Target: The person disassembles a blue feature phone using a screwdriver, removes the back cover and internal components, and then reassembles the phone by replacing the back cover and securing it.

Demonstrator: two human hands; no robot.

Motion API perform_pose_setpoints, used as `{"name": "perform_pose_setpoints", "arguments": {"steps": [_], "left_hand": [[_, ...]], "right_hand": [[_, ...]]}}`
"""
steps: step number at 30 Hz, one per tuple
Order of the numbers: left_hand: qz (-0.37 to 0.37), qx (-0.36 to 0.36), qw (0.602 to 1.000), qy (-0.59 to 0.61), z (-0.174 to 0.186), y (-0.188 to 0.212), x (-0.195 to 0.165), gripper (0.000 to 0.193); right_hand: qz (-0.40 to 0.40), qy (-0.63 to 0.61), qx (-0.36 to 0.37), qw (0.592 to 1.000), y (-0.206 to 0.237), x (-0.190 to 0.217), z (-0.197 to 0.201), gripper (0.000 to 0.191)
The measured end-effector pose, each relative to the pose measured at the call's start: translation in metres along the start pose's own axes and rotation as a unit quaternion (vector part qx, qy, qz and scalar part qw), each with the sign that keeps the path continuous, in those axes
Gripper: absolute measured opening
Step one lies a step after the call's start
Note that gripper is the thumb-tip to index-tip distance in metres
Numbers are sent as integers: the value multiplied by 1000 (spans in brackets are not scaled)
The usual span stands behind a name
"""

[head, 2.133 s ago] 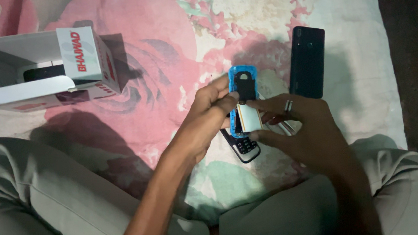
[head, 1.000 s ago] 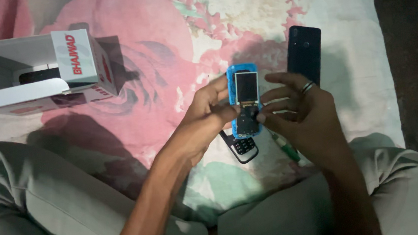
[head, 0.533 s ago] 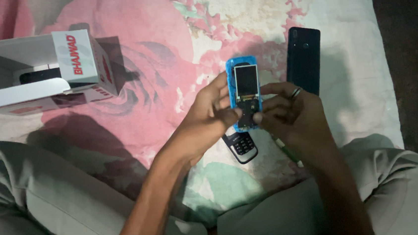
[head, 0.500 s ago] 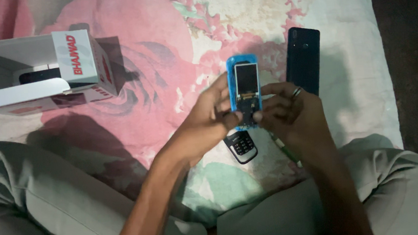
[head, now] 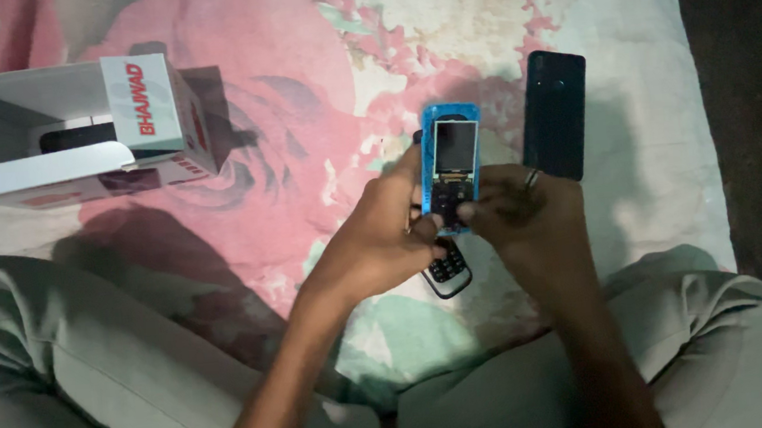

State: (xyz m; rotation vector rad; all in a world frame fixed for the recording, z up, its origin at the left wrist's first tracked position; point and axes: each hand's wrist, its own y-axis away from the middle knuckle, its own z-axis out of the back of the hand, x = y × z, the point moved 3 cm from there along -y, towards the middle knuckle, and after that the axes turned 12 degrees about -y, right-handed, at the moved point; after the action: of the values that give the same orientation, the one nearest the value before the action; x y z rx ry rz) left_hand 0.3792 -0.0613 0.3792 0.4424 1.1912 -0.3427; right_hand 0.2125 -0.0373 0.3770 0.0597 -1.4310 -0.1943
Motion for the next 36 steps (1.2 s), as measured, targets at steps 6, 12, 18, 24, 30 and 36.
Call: {"name": "perform_pose_setpoints", "arguments": {"steps": [6, 12, 18, 24, 30, 36], "left_hand": [[-18, -29, 999, -7, 4, 0, -3, 68], [26, -2, 998, 48, 5, 1, 0, 67], [10, 9, 992, 123, 3, 1, -1, 49], [-16, -7, 993, 113, 0, 0, -2, 39], [-5, 7, 993, 121, 0, 0, -6, 33], [36, 13, 977, 208, -4, -1, -4, 43]], "right_hand": [[5, -36, 17, 999, 0, -4, 1, 27], [4, -44, 39, 998, -4, -7, 4, 27], [-28, -52, 58, 997, -3, -6, 13, 25], [5, -18, 24, 1000, -1, -2, 12, 24], [-4, -41, -2, 999, 4, 3, 8, 22], [-5, -100, 20, 995, 1, 5, 10, 18]]}}
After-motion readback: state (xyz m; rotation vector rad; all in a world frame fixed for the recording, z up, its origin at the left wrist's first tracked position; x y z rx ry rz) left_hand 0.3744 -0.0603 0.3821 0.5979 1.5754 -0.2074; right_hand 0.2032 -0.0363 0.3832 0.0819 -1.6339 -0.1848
